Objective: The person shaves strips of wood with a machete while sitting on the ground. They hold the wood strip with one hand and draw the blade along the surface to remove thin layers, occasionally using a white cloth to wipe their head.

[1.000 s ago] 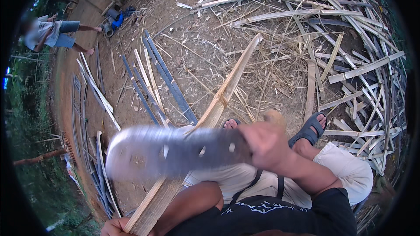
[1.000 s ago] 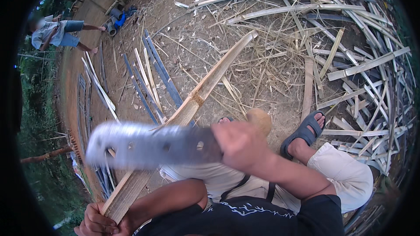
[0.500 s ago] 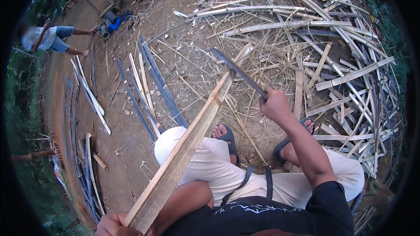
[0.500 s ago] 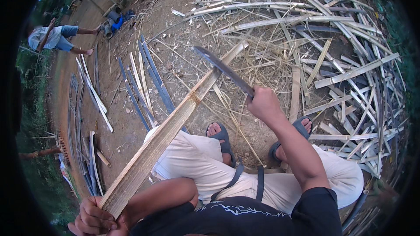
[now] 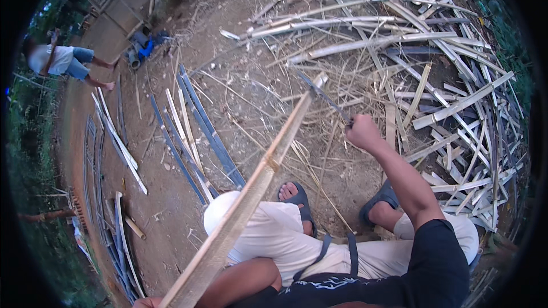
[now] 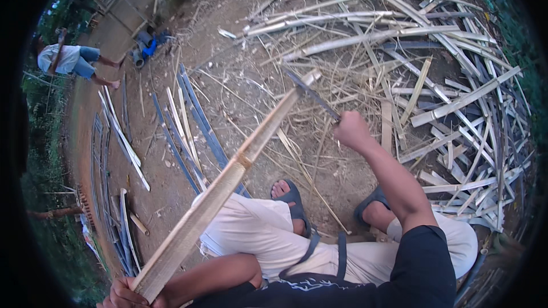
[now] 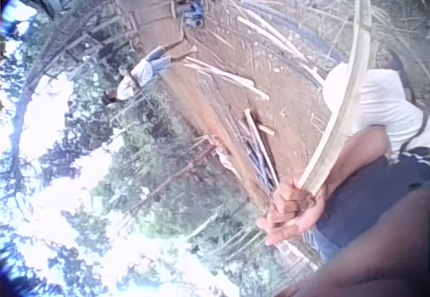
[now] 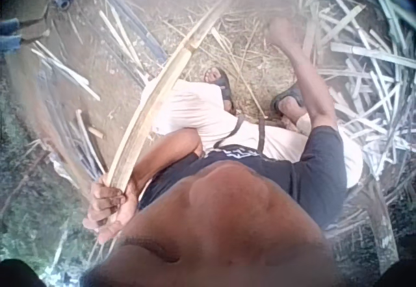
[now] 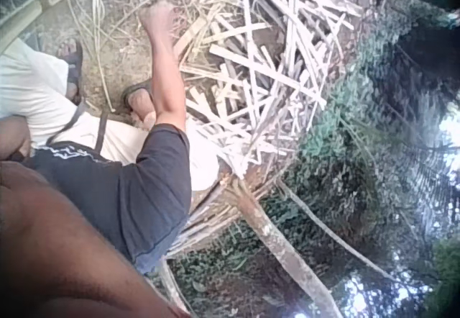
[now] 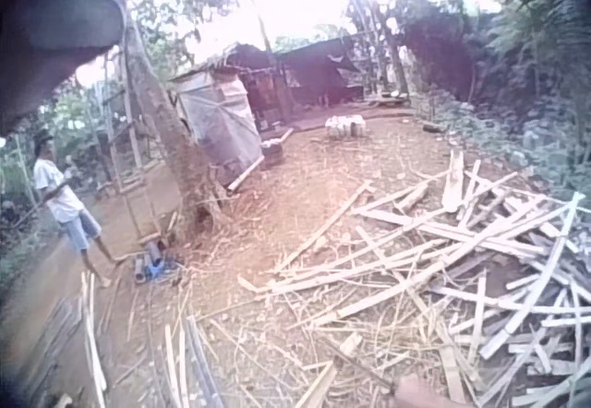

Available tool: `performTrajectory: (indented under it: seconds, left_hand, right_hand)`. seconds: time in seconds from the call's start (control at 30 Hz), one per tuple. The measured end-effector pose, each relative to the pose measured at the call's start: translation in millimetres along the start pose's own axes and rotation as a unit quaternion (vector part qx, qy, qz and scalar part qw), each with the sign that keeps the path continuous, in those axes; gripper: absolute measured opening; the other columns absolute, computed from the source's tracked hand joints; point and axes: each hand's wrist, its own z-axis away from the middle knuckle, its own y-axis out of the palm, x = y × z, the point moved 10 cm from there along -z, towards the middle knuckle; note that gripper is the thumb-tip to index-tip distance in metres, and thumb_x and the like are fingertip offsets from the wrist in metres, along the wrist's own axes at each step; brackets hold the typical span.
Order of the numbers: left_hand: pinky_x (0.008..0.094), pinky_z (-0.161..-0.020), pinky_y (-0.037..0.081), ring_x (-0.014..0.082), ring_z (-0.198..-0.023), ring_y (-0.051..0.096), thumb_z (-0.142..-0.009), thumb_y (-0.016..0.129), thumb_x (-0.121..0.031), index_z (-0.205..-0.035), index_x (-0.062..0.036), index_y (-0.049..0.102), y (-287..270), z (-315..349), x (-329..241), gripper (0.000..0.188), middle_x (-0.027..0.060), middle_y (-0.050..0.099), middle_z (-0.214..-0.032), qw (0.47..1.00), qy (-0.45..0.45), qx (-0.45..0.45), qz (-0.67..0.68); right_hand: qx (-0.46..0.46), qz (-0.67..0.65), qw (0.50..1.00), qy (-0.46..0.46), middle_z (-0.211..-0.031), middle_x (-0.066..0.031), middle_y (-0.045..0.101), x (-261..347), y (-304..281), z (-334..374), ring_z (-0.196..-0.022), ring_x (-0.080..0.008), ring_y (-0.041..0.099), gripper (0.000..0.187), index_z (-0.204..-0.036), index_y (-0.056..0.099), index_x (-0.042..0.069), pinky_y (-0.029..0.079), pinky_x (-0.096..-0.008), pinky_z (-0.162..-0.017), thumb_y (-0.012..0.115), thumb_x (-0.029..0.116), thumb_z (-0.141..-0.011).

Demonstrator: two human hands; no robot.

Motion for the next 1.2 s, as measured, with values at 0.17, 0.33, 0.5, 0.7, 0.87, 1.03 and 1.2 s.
performTrajectory:
  seconds: [0.17,0.33,0.5,0.7,0.87,1.03,1.2]
  left_hand:
    - [0.0204,-0.036,0.029,0.0052,-0.036,0.026,-0.105,0.043,-0.043,-0.072,-0.0148,0.035,-15,1,7,0.043,-0.0067,0.029,-0.054,1.000,-0.028,-0.009,0.002]
    - [0.0214,-0.036,0.029,0.0057,-0.037,0.025,-0.104,0.043,-0.042,-0.071,-0.0155,0.036,-44,-1,4,0.043,-0.0060,0.029,-0.054,0.986,-0.033,-0.103,-0.125]
    - [0.0221,-0.036,0.029,0.0059,-0.037,0.025,-0.104,0.041,-0.043,-0.071,-0.0159,0.035,-51,1,4,0.043,-0.0060,0.028,-0.054,0.987,-0.029,-0.105,-0.116]
    - [0.0216,-0.035,0.027,0.0054,-0.037,0.023,-0.104,0.039,-0.041,-0.070,-0.0164,0.033,-45,2,-4,0.042,-0.0072,0.024,-0.054,0.980,0.006,-0.118,-0.159]
    - [0.0211,-0.034,0.026,0.0053,-0.036,0.022,-0.104,0.039,-0.041,-0.068,-0.0169,0.033,-42,4,1,0.044,-0.0078,0.022,-0.052,0.984,-0.013,-0.134,-0.119]
    - [0.0213,-0.035,0.027,0.0059,-0.036,0.022,-0.104,0.037,-0.044,-0.068,-0.0168,0.034,-41,0,8,0.046,-0.0076,0.023,-0.052,0.984,-0.039,-0.132,-0.115]
    - [0.0235,-0.035,0.028,0.0070,-0.036,0.023,-0.103,0.037,-0.045,-0.067,-0.0166,0.034,-40,0,11,0.046,-0.0073,0.024,-0.051,0.993,-0.051,-0.095,-0.043]
  right_hand:
    - [-0.076,-0.065,0.948,-0.302,-0.071,-0.0181,0.067,114,-6,77,-0.066,-0.0332,0.068,0.020,-0.088,0.069,0.000,0.054,-0.0459,-0.065,0.071,0.016,-0.076]
    - [0.029,-0.031,0.999,-0.034,-0.081,-0.0204,0.070,10,37,-36,-0.075,-0.0350,0.071,0.020,-0.089,0.068,0.001,0.058,-0.0451,-0.074,0.067,0.019,-0.080]
    - [0.000,0.062,0.997,-0.047,-0.081,-0.0236,0.069,-14,26,-71,-0.080,-0.0404,0.070,0.023,-0.094,0.069,-0.002,0.058,-0.0477,-0.079,0.065,0.017,-0.081]
    - [0.021,0.068,0.996,0.049,-0.088,-0.0268,0.070,-48,5,-100,-0.087,-0.0418,0.069,0.022,-0.092,0.070,-0.002,0.056,-0.0482,-0.083,0.063,0.014,-0.079]
    - [0.025,0.124,0.991,-0.042,-0.093,-0.0271,0.070,-6,8,-85,-0.090,-0.0409,0.070,0.025,-0.095,0.071,-0.003,0.056,-0.0470,-0.084,0.063,0.013,-0.077]
    - [0.014,0.124,0.991,0.052,-0.095,-0.0259,0.070,-44,-2,-131,-0.091,-0.0403,0.070,0.025,-0.094,0.071,-0.003,0.056,-0.0471,-0.085,0.063,0.014,-0.078]
    - [-0.003,0.172,0.985,-0.032,-0.097,-0.0239,0.071,-12,6,-109,-0.095,-0.0375,0.070,0.025,-0.096,0.070,-0.003,0.057,-0.0443,-0.084,0.063,0.013,-0.079]
